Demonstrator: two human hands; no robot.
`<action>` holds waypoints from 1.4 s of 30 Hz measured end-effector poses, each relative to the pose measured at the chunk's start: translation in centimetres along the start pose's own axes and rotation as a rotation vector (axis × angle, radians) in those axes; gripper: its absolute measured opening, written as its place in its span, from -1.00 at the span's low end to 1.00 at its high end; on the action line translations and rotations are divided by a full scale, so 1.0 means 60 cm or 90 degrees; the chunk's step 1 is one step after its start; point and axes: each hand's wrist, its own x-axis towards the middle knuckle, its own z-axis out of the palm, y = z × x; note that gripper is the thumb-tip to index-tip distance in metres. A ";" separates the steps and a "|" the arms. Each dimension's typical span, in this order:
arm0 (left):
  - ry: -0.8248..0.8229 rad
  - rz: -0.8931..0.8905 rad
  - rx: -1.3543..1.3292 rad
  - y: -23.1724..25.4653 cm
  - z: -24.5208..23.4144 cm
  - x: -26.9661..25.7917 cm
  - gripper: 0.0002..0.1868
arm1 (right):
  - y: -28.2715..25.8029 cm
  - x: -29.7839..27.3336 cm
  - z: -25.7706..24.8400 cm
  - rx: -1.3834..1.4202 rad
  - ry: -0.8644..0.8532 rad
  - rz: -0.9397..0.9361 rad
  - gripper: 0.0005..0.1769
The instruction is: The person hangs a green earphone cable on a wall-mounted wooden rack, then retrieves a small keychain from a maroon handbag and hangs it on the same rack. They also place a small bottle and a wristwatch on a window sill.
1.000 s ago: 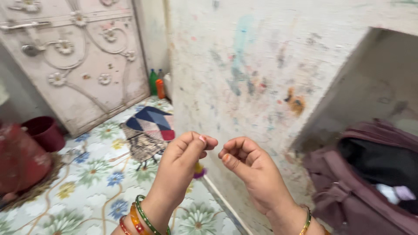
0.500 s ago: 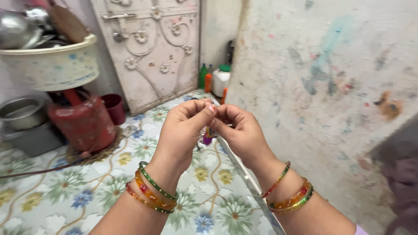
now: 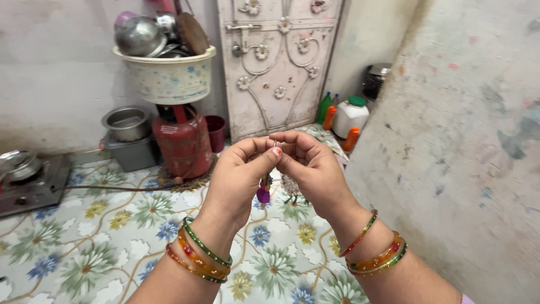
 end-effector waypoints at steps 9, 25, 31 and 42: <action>0.101 0.031 0.044 -0.011 -0.068 0.078 -0.83 | 0.066 0.106 -0.021 0.025 -0.094 0.049 -0.83; 0.253 0.072 0.056 -0.092 -0.099 0.314 -0.79 | 0.145 0.363 -0.158 0.054 -0.237 0.089 -0.84; 0.263 0.086 0.065 -0.108 -0.129 0.364 -0.77 | 0.169 0.423 -0.166 0.096 -0.272 0.074 -0.90; 0.205 0.069 0.104 -0.107 -0.238 0.488 -0.77 | 0.259 0.571 -0.149 0.091 -0.182 0.067 -0.88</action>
